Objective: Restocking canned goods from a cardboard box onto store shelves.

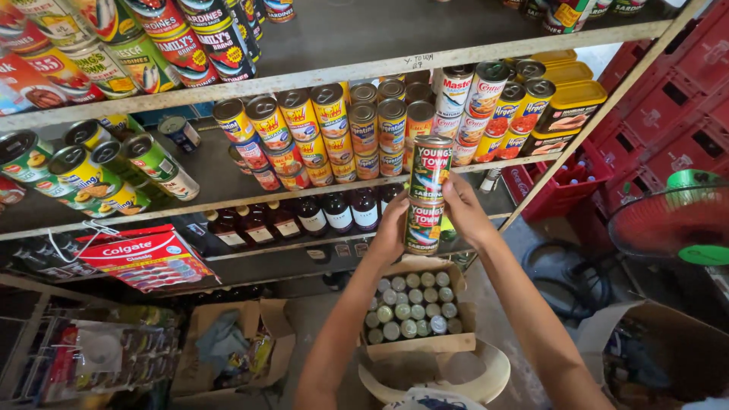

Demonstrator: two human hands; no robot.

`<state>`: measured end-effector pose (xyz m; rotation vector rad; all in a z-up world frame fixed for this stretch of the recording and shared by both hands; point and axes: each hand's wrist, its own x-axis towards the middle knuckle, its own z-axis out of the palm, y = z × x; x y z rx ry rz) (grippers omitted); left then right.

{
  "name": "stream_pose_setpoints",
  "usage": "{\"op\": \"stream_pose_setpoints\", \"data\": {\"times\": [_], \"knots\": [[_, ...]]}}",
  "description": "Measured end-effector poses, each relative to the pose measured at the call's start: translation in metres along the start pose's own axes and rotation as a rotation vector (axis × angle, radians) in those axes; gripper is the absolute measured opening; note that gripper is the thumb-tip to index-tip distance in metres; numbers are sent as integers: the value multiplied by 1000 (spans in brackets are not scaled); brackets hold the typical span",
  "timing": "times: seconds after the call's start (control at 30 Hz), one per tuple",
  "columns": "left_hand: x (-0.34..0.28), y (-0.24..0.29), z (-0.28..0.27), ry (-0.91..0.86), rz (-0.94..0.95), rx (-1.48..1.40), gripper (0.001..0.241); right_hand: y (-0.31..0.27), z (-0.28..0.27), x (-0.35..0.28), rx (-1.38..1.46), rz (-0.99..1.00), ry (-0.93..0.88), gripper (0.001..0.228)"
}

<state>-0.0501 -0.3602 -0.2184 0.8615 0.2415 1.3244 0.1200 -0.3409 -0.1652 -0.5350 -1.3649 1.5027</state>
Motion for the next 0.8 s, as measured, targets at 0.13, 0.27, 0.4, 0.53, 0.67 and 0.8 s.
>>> {"op": "stream_pose_setpoints", "data": {"times": [0.13,0.27,0.4,0.53,0.67,0.8], "knots": [[0,-16,-13,-20,-58,-69,50,25,-24,0,19,60,-13,60],[-1,-21,-14,12,-103,-2,55,4,-12,-4,-25,21,-91,57],[3,-2,5,106,-37,183,52,-16,-3,-6,-396,-62,-2,53],[19,12,12,93,78,258,56,-42,23,-13,-587,-295,11,51],[37,32,37,103,240,439,52,-57,31,-2,-602,-166,126,58],[63,57,57,64,435,596,42,-88,34,18,-602,-304,57,53]]}}
